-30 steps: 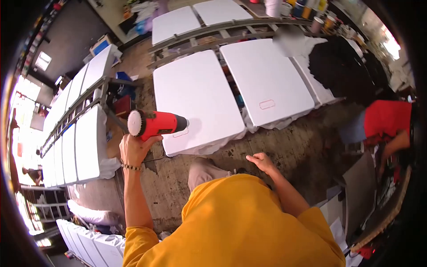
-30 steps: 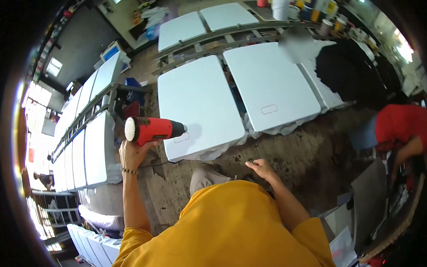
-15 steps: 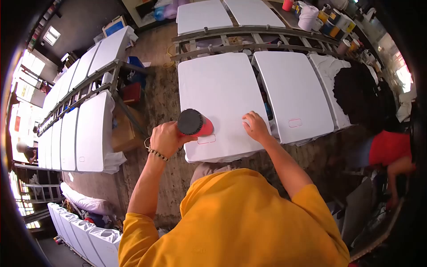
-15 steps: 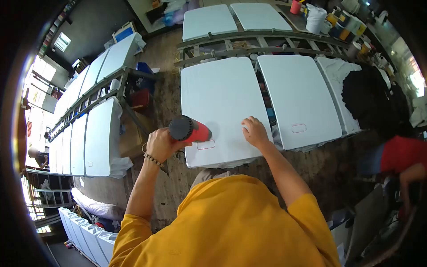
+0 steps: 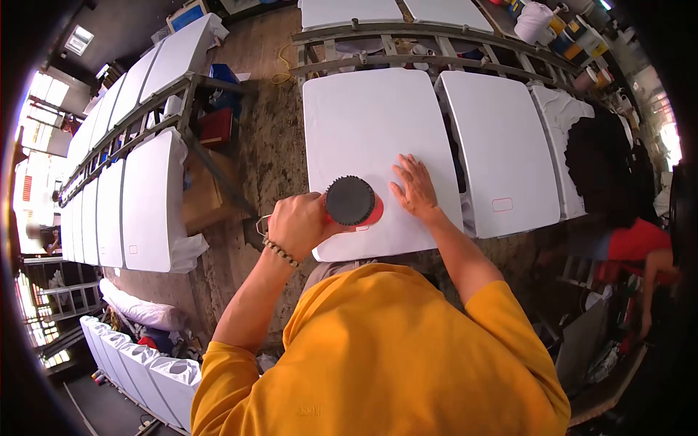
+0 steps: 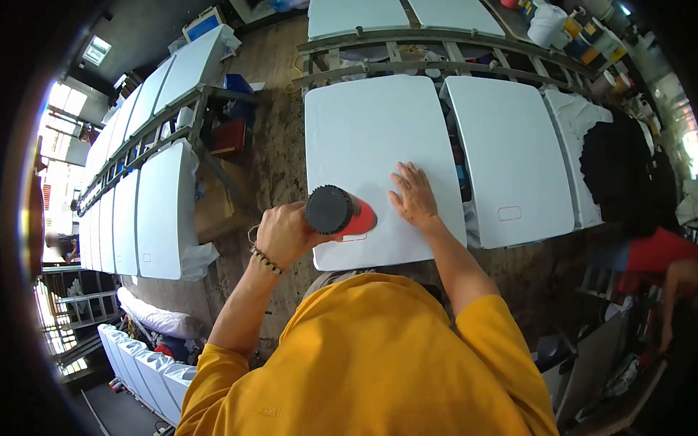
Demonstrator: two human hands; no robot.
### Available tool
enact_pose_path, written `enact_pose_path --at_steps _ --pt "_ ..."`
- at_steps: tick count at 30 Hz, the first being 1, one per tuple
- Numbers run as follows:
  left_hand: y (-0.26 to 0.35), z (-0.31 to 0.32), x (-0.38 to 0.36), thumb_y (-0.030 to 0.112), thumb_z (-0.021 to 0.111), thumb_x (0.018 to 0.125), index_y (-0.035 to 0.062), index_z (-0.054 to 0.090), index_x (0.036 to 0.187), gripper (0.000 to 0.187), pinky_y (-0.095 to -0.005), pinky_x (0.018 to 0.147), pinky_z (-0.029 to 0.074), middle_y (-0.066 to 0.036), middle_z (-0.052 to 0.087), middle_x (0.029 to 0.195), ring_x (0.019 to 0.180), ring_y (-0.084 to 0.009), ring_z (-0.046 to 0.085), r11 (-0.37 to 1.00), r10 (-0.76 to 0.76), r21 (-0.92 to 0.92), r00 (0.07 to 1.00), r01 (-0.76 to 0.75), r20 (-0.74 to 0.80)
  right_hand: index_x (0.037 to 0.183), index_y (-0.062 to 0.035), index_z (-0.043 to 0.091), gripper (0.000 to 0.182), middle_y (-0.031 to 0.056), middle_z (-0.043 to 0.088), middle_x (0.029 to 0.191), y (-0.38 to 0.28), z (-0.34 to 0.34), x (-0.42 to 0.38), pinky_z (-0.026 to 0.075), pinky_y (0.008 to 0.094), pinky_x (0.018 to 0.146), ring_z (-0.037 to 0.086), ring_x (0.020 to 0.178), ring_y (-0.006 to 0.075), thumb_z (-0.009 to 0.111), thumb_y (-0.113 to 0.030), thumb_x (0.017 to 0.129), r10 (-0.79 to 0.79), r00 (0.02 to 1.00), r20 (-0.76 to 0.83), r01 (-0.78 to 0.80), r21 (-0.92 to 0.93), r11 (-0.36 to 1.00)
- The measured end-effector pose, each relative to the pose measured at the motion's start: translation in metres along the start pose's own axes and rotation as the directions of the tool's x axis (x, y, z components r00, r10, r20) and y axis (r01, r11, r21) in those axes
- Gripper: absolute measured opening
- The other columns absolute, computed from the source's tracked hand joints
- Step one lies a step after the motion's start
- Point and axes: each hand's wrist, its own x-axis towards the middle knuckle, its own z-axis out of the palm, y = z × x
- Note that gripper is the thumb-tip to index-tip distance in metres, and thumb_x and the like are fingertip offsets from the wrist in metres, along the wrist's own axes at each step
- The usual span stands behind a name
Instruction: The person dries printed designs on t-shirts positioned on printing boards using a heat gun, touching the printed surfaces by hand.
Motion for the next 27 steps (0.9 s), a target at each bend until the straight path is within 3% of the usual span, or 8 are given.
enact_pose_path --at_steps 4,7,9,13,17,22,25,27 --pt "0.008 0.005 0.004 0.067 0.085 0.073 0.0072 0.073 0.081 0.061 -0.0456 0.058 0.055 -0.01 0.067 0.066 0.061 -0.0343 0.069 0.997 -0.032 0.065 0.999 0.031 0.02 0.142 -0.0086 0.057 0.048 0.0155 0.045 0.163 -0.001 0.0 -0.002 0.029 0.0593 0.126 0.039 0.153 0.0408 0.067 -0.032 0.102 0.013 1.0 0.018 -0.013 -0.003 1.0" --pt "0.013 0.01 0.004 0.069 0.084 0.071 0.0076 0.073 0.08 0.063 -0.0451 0.059 0.055 -0.01 0.067 0.066 0.062 -0.0343 0.069 0.992 -0.104 0.067 0.993 0.107 -0.047 0.141 -0.0082 0.06 0.049 0.0162 0.047 0.16 -0.007 0.0 0.0 0.03 0.0584 0.126 0.04 0.151 0.0405 0.067 -0.034 0.1 0.013 1.0 0.001 -0.013 -0.012 1.0" --pt "0.016 0.002 0.005 0.068 0.085 0.071 0.0077 0.073 0.08 0.062 -0.0453 0.059 0.055 -0.01 0.067 0.067 0.063 -0.0344 0.069 0.992 -0.11 0.057 0.994 0.109 0.015 0.14 -0.0078 0.061 0.049 0.0168 0.048 0.159 -0.004 -0.002 0.002 0.03 0.0582 0.125 0.04 0.151 0.0403 0.067 -0.035 0.099 0.007 1.0 -0.003 -0.007 -0.024 1.0" --pt "0.03 0.004 0.005 0.066 0.086 0.071 0.0079 0.075 0.08 0.06 -0.0458 0.061 0.055 -0.011 0.069 0.069 0.066 -0.0349 0.07 0.973 -0.215 0.082 0.977 0.215 -0.005 0.137 -0.007 0.061 0.047 0.0177 0.047 0.159 -0.007 -0.004 0.01 0.03 0.06 0.124 0.039 0.151 0.0409 0.069 -0.032 0.098 0.047 0.995 0.083 -0.047 0.008 0.999" --pt "0.039 0.003 0.001 0.066 0.087 0.071 0.0076 0.076 0.081 0.06 -0.0463 0.062 0.056 -0.011 0.072 0.073 0.068 -0.0353 0.071 0.972 -0.229 0.058 0.973 0.228 0.025 0.135 -0.0069 0.06 0.046 0.019 0.045 0.16 -0.003 -0.005 0.019 0.028 0.0611 0.125 0.037 0.152 0.0415 0.068 -0.033 0.099 0.046 0.989 0.144 -0.048 0.017 0.999" --pt "0.043 0.01 -0.004 0.066 0.087 0.071 0.0069 0.076 0.082 0.061 -0.0469 0.064 0.056 -0.012 0.072 0.076 0.072 -0.0361 0.072 0.954 -0.287 0.071 0.955 0.293 -0.079 0.148 -0.0102 0.056 0.053 0.0157 0.038 0.167 -0.001 0.004 0.016 0.023 0.0607 0.128 0.031 0.157 0.04 0.062 -0.036 0.102 0.005 0.993 0.116 -0.004 -0.008 1.0" --pt "0.049 -0.003 -0.003 0.067 0.087 0.071 0.0067 0.075 0.082 0.062 -0.048 0.067 0.057 -0.012 0.072 0.076 0.075 -0.0373 0.072 0.935 -0.339 0.117 0.941 0.336 0.009 0.155 -0.0134 0.052 0.057 0.0126 0.035 0.17 -0.002 0.001 0.018 0.022 0.0599 0.129 0.028 0.159 0.0386 0.059 -0.038 0.104 0.016 0.99 0.14 -0.01 -0.043 0.999" --pt "0.044 0.002 -0.006 0.066 0.088 0.07 0.007 0.076 0.083 0.062 -0.0484 0.068 0.057 -0.013 0.073 0.078 0.076 -0.0379 0.072 0.92 -0.362 0.134 0.93 0.368 -0.067 0.157 -0.0148 0.051 0.058 0.0113 0.034 0.171 -0.004 0.002 0.019 0.021 0.0594 0.13 0.027 0.16 0.0379 0.058 -0.039 0.105 0.025 0.988 0.152 -0.017 -0.054 0.998"
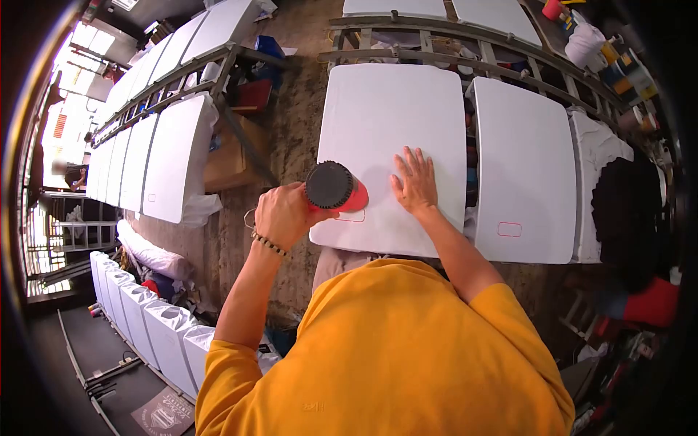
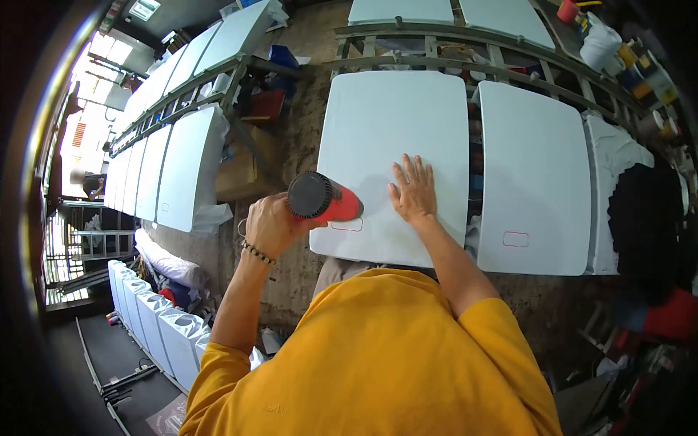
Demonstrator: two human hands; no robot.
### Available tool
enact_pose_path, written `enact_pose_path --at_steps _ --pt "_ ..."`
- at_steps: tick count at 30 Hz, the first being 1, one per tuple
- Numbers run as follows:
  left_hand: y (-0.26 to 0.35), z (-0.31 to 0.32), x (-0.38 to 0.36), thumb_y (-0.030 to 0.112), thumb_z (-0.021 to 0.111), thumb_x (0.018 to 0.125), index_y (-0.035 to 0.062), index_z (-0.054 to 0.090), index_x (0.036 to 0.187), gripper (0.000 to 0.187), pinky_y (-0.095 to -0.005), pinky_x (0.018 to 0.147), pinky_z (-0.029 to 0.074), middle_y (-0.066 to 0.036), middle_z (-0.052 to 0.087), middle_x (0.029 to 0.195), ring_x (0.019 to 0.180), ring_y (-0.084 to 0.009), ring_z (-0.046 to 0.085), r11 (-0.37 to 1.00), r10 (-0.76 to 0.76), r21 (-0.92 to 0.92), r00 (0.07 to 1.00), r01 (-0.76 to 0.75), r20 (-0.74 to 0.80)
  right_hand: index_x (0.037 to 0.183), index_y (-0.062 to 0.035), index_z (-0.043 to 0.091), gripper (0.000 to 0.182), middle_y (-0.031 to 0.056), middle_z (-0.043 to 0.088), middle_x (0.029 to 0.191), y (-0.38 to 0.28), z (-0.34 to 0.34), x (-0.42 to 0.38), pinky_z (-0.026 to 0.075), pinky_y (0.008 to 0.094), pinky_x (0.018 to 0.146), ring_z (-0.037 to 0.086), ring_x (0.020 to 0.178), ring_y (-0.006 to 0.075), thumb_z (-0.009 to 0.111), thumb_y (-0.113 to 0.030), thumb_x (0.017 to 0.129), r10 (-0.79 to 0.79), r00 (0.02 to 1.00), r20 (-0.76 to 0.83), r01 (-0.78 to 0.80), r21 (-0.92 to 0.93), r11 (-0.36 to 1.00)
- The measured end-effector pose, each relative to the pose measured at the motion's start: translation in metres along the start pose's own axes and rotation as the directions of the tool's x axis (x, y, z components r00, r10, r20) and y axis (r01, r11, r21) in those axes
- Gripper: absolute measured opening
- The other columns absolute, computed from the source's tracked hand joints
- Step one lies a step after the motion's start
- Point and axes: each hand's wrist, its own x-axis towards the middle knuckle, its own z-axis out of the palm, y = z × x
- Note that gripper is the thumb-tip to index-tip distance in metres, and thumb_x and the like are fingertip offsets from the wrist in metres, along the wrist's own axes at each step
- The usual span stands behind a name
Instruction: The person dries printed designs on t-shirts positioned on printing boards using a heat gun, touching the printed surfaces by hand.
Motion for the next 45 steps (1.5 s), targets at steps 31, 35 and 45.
enact_pose_path --at_steps 31,35,45 --pt "-0.107 -0.016 -0.006 0.064 0.089 0.068 0.0092 0.078 0.083 0.057 -0.0471 0.062 0.056 -0.011 0.071 0.07 0.069 -0.0372 0.071 0.983 0.165 -0.087 0.986 -0.163 0.008 0.159 -0.0176 0.048 0.058 0.0096 0.035 0.171 -0.007 0.008 -0.009 0.021 0.0582 0.13 0.029 0.159 0.0371 0.057 -0.038 0.106 0.029 0.999 -0.029 -0.031 -0.048 0.998" --pt "-0.103 -0.019 -0.002 0.064 0.088 0.07 0.0081 0.076 0.081 0.059 -0.0471 0.061 0.056 -0.011 0.071 0.07 0.069 -0.037 0.071 0.98 0.178 -0.079 0.983 -0.18 -0.038 0.159 -0.0174 0.048 0.057 0.0099 0.037 0.171 -0.021 0.008 -0.021 0.023 0.0583 0.129 0.032 0.158 0.0373 0.058 -0.038 0.106 0.03 0.999 -0.044 -0.03 -0.016 0.999" --pt "-0.075 0.005 0.019 0.067 0.086 0.071 0.0106 0.076 0.086 0.06 -0.0463 0.061 0.055 -0.011 0.07 0.071 0.067 -0.0355 0.071 0.93 0.319 -0.171 0.945 -0.326 -0.066 0.157 -0.019 0.052 0.054 0.0078 0.038 0.17 -0.026 0.006 -0.019 0.021 0.0558 0.131 0.03 0.159 0.0339 0.055 -0.041 0.108 0.071 0.997 -0.022 -0.073 -0.092 0.993"
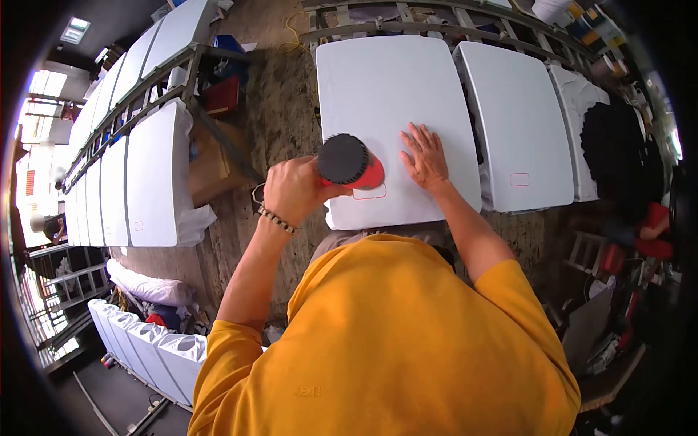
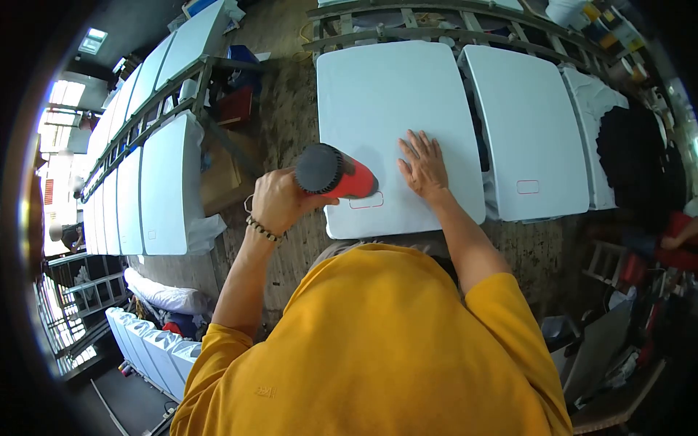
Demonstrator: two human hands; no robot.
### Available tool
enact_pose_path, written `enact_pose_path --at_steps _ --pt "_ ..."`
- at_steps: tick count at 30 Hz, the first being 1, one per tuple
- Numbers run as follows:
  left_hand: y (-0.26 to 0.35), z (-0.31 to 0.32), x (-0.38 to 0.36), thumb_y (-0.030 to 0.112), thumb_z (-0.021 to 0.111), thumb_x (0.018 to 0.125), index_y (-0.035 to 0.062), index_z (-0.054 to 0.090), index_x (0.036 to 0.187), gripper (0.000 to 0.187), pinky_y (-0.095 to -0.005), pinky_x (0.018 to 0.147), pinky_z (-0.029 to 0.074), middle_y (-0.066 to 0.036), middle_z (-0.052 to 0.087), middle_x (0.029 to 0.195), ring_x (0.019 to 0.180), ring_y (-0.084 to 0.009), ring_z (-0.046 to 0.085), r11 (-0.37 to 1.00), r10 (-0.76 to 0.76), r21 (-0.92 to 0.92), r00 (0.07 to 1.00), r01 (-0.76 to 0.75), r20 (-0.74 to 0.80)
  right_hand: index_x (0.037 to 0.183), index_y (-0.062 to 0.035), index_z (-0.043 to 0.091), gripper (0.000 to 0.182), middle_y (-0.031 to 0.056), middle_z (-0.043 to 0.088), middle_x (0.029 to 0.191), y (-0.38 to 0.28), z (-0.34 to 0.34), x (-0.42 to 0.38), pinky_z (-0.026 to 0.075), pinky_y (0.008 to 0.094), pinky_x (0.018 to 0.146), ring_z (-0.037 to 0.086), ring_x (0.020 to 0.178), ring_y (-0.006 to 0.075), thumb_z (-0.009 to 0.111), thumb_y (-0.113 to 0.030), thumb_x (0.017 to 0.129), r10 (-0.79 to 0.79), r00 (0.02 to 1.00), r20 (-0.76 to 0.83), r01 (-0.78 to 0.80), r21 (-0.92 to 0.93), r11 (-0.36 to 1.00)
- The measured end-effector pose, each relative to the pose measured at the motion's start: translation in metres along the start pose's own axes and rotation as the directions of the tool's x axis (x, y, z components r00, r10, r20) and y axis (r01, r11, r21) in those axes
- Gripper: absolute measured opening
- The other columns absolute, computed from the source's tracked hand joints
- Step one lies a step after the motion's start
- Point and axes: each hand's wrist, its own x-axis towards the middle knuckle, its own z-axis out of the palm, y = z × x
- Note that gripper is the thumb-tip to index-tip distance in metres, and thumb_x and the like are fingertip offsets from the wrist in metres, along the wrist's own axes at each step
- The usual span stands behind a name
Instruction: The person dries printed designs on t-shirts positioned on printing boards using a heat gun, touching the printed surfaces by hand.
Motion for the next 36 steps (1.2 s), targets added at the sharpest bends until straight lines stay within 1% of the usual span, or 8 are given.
enact_pose_path --at_steps 2,6,9,12,17,20,23,36 --pt "0.011 -0.002 0.007 0.068 0.086 0.071 0.0107 0.075 0.085 0.06 -0.0462 0.06 0.055 -0.011 0.07 0.07 0.067 -0.0349 0.071 0.999 0.012 0.035 0.992 -0.017 0.125 0.156 -0.0187 0.053 0.054 0.0076 0.038 0.17 0.001 0.001 -0.001 0.021 0.0564 0.131 0.03 0.159 0.0341 0.055 -0.041 0.107 -0.011 1.0 -0.009 0.011 0.002 1.0" --pt "0.025 0.014 0.011 0.066 0.086 0.07 0.0111 0.075 0.084 0.058 -0.0448 0.063 0.056 -0.01 0.071 0.073 0.069 -0.0331 0.072 1.0 0.015 -0.02 0.999 -0.014 0.046 0.155 -0.018 0.055 0.054 0.008 0.039 0.169 0.007 0.002 0.001 0.023 0.0576 0.13 0.031 0.158 0.0345 0.056 -0.041 0.106 -0.024 1.0 -0.014 0.025 0.034 0.999" --pt "0.032 0.0 0.011 0.06 0.089 0.069 0.0112 0.075 0.084 0.053 -0.0446 0.064 0.056 -0.009 0.072 0.074 0.07 -0.0329 0.072 1.0 -0.019 0.01 0.994 0.018 0.11 0.154 -0.0185 0.056 0.055 0.0083 0.04 0.169 0.009 0.003 0.0 0.024 0.0582 0.128 0.032 0.157 0.035 0.058 -0.043 0.105 -0.032 0.999 -0.005 0.032 0.051 0.998" --pt "0.026 -0.005 -0.005 0.058 0.09 0.068 0.012 0.076 0.084 0.051 -0.0458 0.064 0.056 -0.009 0.073 0.076 0.071 -0.0338 0.072 0.994 -0.094 0.046 0.995 0.096 -0.035 0.153 -0.0191 0.056 0.056 0.009 0.041 0.167 0.013 0.001 0.006 0.027 0.0577 0.125 0.035 0.154 0.036 0.06 -0.044 0.103 -0.063 0.998 0.0 0.063 0.059 0.996" --pt "0.015 -0.033 -0.032 0.061 0.091 0.065 0.0109 0.079 0.086 0.055 -0.0458 0.068 0.058 -0.01 0.074 0.075 0.073 -0.0352 0.073 0.945 -0.242 0.236 0.97 0.226 0.039 0.152 -0.0189 0.058 0.056 0.0097 0.044 0.164 0.02 -0.002 0.007 0.031 0.0561 0.121 0.039 0.148 0.0372 0.062 -0.045 0.102 -0.128 0.991 -0.028 0.129 0.035 0.991" --pt "0.021 -0.031 -0.045 0.062 0.091 0.066 0.0114 0.08 0.085 0.055 -0.0461 0.068 0.058 -0.011 0.074 0.075 0.072 -0.0354 0.073 0.931 -0.297 0.214 0.954 0.296 -0.028 0.151 -0.0187 0.059 0.056 0.0095 0.044 0.163 0.019 -0.003 0.007 0.031 0.0564 0.121 0.039 0.148 0.0366 0.062 -0.045 0.101 -0.126 0.992 -0.028 0.128 0.045 0.991" --pt "0.03 -0.032 -0.05 0.062 0.091 0.067 0.0118 0.081 0.088 0.055 -0.0458 0.068 0.058 -0.01 0.075 0.077 0.071 -0.0351 0.072 0.92 -0.343 0.213 0.939 0.33 0.026 0.15 -0.0183 0.06 0.055 0.0098 0.045 0.163 0.02 -0.006 0.007 0.03 0.0569 0.121 0.039 0.149 0.0365 0.062 -0.045 0.102 -0.125 0.992 -0.025 0.126 0.07 0.99" --pt "0.058 -0.001 -0.037 0.059 0.09 0.068 0.011 0.079 0.082 0.051 -0.0443 0.069 0.056 -0.008 0.074 0.074 0.07 -0.0334 0.072 0.955 -0.282 0.087 0.959 0.283 -0.025 0.151 -0.0174 0.059 0.056 0.0105 0.045 0.164 0.019 -0.004 0.008 0.029 0.0574 0.122 0.039 0.149 0.0365 0.059 -0.047 0.103 -0.126 0.992 -0.031 0.127 0.045 0.991"
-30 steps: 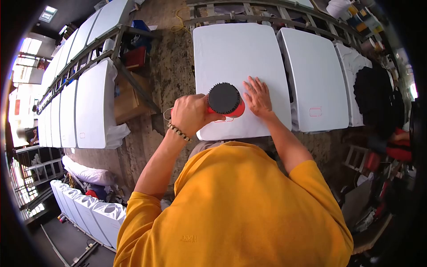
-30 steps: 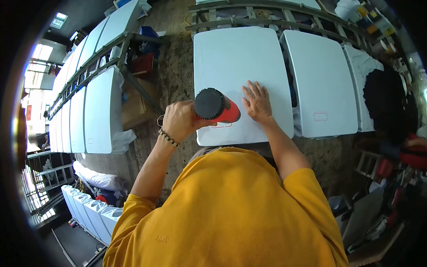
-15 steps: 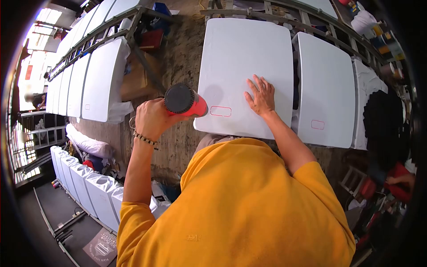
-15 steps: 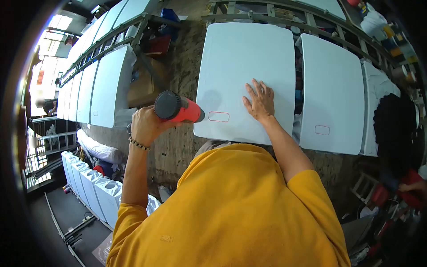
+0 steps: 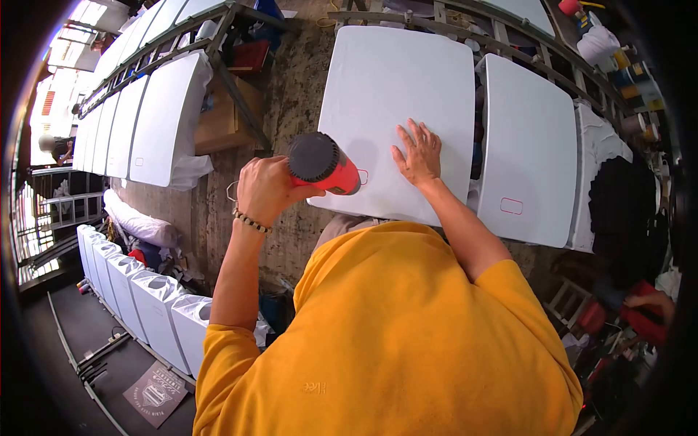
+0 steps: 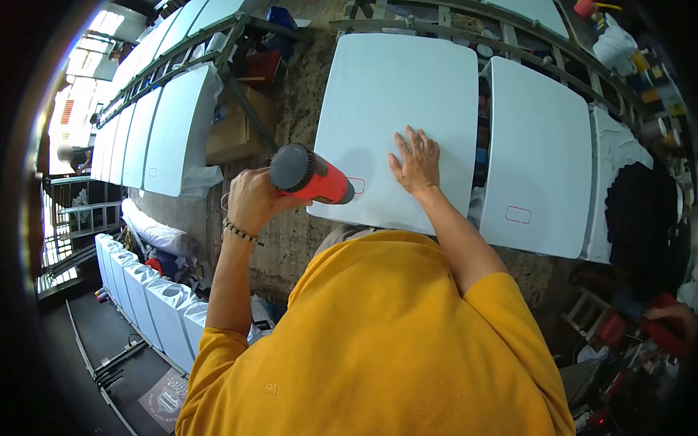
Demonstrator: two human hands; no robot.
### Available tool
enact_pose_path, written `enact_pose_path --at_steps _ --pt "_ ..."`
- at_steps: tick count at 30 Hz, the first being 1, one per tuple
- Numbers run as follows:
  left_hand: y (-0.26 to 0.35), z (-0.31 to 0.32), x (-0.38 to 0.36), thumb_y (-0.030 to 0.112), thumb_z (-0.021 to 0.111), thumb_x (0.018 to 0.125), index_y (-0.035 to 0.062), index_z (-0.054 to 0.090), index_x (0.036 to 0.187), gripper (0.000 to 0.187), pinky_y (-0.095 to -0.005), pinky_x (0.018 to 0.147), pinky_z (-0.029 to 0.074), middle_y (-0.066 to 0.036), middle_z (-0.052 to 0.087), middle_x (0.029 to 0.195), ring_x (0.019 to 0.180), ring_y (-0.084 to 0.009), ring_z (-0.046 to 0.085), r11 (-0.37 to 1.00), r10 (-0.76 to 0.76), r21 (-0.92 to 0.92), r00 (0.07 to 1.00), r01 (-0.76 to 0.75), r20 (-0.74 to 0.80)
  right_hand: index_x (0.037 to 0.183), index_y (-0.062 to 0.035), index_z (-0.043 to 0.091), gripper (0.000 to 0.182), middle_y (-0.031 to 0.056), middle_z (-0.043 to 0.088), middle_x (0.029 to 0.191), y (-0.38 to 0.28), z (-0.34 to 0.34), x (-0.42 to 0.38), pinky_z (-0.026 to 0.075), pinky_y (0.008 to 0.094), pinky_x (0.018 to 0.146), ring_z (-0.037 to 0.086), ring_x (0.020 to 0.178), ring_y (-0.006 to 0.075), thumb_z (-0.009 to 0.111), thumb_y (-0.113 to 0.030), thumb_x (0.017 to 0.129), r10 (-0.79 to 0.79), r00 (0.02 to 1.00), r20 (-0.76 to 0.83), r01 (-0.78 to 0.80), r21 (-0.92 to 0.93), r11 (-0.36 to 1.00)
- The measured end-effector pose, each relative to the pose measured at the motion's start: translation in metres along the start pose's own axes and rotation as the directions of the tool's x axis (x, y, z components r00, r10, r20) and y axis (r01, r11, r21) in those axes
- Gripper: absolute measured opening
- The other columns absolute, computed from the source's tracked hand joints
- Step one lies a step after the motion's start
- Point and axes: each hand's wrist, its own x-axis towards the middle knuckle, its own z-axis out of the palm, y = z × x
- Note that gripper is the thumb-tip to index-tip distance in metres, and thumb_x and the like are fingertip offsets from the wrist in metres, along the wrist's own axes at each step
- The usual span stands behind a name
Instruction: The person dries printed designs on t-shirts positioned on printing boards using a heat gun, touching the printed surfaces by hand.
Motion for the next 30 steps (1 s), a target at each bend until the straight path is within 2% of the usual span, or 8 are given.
enact_pose_path --at_steps 5,8,11,14,17,20,23,30 --pt "0.009 0.016 0.01 0.06 0.09 0.067 0.0096 0.077 0.08 0.054 -0.0447 0.069 0.056 -0.009 0.073 0.073 0.069 -0.0336 0.071 0.999 0.034 -0.039 0.999 -0.035 -0.027 0.151 -0.0175 0.058 0.056 0.0104 0.045 0.164 0.001 0.002 0.0 0.03 0.0574 0.122 0.039 0.15 0.0366 0.059 -0.047 0.103 0.004 1.0 -0.001 -0.004 0.017 1.0" --pt "0.02 0.017 0.017 0.061 0.09 0.066 0.0095 0.077 0.08 0.055 -0.0447 0.068 0.056 -0.009 0.073 0.072 0.069 -0.0338 0.071 0.998 0.053 -0.029 0.998 -0.053 0.014 0.152 -0.0176 0.058 0.055 0.0108 0.045 0.164 0.002 0.002 0.0 0.028 0.0572 0.124 0.037 0.153 0.0361 0.058 -0.045 0.104 0.013 1.0 0.016 -0.013 0.034 0.999" --pt "0.029 0.025 0.022 0.061 0.09 0.066 0.0101 0.077 0.08 0.055 -0.0446 0.067 0.056 -0.009 0.072 0.073 0.069 -0.0337 0.071 0.999 -0.006 -0.038 1.0 0.005 -0.028 0.152 -0.0176 0.057 0.053 0.0113 0.044 0.165 0.005 0.005 0.001 0.025 0.0571 0.128 0.035 0.155 0.036 0.057 -0.043 0.106 0.004 1.0 0.02 -0.005 0.065 0.998" --pt "0.038 0.016 0.025 0.06 0.09 0.067 0.0106 0.077 0.081 0.053 -0.0441 0.066 0.056 -0.009 0.073 0.074 0.069 -0.0334 0.071 0.999 0.027 -0.018 0.999 -0.027 0.03 0.153 -0.0175 0.056 0.052 0.0117 0.043 0.165 0.007 0.006 0.001 0.023 0.0569 0.129 0.034 0.156 0.0358 0.055 -0.041 0.107 -0.005 1.0 0.02 0.003 0.095 0.995" --pt "0.043 0.016 0.02 0.06 0.09 0.067 0.0109 0.078 0.081 0.053 -0.0457 0.068 0.056 -0.009 0.074 0.075 0.071 -0.0339 0.071 1.0 0.008 0.018 1.0 -0.008 -0.004 0.154 -0.017 0.055 0.052 0.0124 0.043 0.165 0.007 0.005 0.001 0.023 0.0577 0.129 0.033 0.156 0.0364 0.054 -0.041 0.107 -0.008 1.0 0.026 0.005 0.109 0.994" --pt "0.039 0.015 0.01 0.06 0.09 0.067 0.0115 0.079 0.083 0.052 -0.0477 0.071 0.056 -0.009 0.074 0.077 0.074 -0.0345 0.072 0.998 -0.059 0.029 0.998 0.059 -0.002 0.154 -0.0166 0.055 0.053 0.0129 0.042 0.166 0.007 0.005 0.001 0.022 0.0583 0.129 0.032 0.157 0.0364 0.054 -0.042 0.107 -0.007 0.999 0.046 0.002 0.115 0.993" --pt "0.038 0.004 -0.001 0.059 0.09 0.068 0.0118 0.08 0.085 0.051 -0.0487 0.074 0.057 -0.009 0.075 0.079 0.077 -0.0346 0.073 0.982 -0.09 0.163 0.996 0.093 -0.023 0.153 -0.0163 0.057 0.052 0.013 0.043 0.164 0.006 0.005 0.001 0.025 0.0596 0.127 0.034 0.155 0.0375 0.058 -0.041 0.107 -0.018 1.0 0.015 0.016 0.112 0.994" --pt "0.021 -0.017 -0.029 0.064 0.09 0.067 0.01 0.082 0.085 0.058 -0.0462 0.069 0.059 -0.013 0.076 0.078 0.072 -0.0354 0.074 0.941 -0.243 0.215 0.964 0.262 -0.112 0.154 -0.0157 0.055 0.056 0.015 0.039 0.167 0.011 0.003 -0.002 0.021 0.061 0.128 0.029 0.157 0.0396 0.057 -0.046 0.107 -0.06 0.996 0.065 0.05 0.15 0.987"
